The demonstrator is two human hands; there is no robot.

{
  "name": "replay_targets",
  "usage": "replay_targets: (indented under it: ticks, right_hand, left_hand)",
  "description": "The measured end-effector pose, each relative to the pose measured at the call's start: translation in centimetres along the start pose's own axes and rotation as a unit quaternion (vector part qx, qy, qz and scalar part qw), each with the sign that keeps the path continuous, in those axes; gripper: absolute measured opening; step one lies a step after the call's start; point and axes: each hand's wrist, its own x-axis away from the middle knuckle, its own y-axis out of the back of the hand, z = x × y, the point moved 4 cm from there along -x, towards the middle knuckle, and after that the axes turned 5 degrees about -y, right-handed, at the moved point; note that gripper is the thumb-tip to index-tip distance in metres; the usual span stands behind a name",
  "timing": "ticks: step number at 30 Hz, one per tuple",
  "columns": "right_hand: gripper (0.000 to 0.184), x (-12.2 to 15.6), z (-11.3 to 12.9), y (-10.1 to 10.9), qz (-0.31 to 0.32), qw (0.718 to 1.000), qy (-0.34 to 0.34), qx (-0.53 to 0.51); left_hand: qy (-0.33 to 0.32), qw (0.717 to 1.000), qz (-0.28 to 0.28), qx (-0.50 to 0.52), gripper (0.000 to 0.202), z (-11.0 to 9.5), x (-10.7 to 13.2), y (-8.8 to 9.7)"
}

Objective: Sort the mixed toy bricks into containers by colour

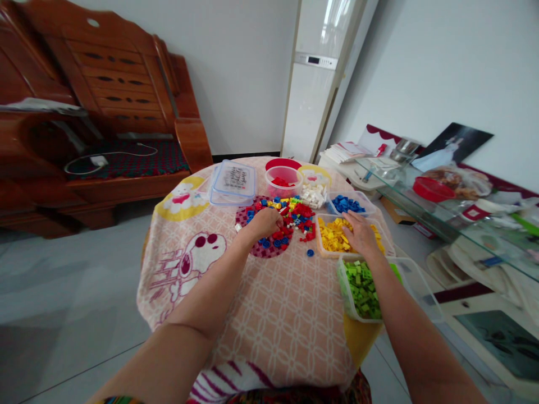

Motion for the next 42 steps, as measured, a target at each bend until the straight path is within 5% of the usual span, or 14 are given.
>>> replay_targets:
  ticks: [8,16,26,32,36,42]
  right_hand:
    - [0.049,0.0,-0.1,-0.1,-0.001,1.000,-0.007,0.009]
    - [0.049,0.0,-0.3,-0.2,0.003,1.000,-0.006,0.005]
    - [0.049,0.0,0.0,-0.1,-0.001,1.000,-0.004,-0.003]
    - [0.047,0.0,-0.1,-0.1,0.005,1.000,-0.010,0.009]
    - [0.046,0.0,-0.1,-0.1,0.001,1.000,-0.008,0.017]
    - [0.046,0.0,-0.4,-0.3,-0.006,1.000,-0.006,0.011]
  left_hand:
    - [0.012,0.998,0.013,-0.052,0.031,-0.2,0.0,-0.2]
    - [-0.007,0.988,-0.065,0.137,0.018,-0.3,0.0,0.8]
    - [-0.047,0.914,-0.123,0.385,0.013,-5.8,-1.3,-3.2]
    - [-0.090,0.895,-0.127,0.418,0.019,-8.0,-1.5,-5.5]
    - [-0.169,0.881,-0.115,0.426,0.039,-9.1,-1.1,-5.6]
    - [-0.131,0.928,-0.144,0.317,0.032,-7.2,-0.9,-3.1]
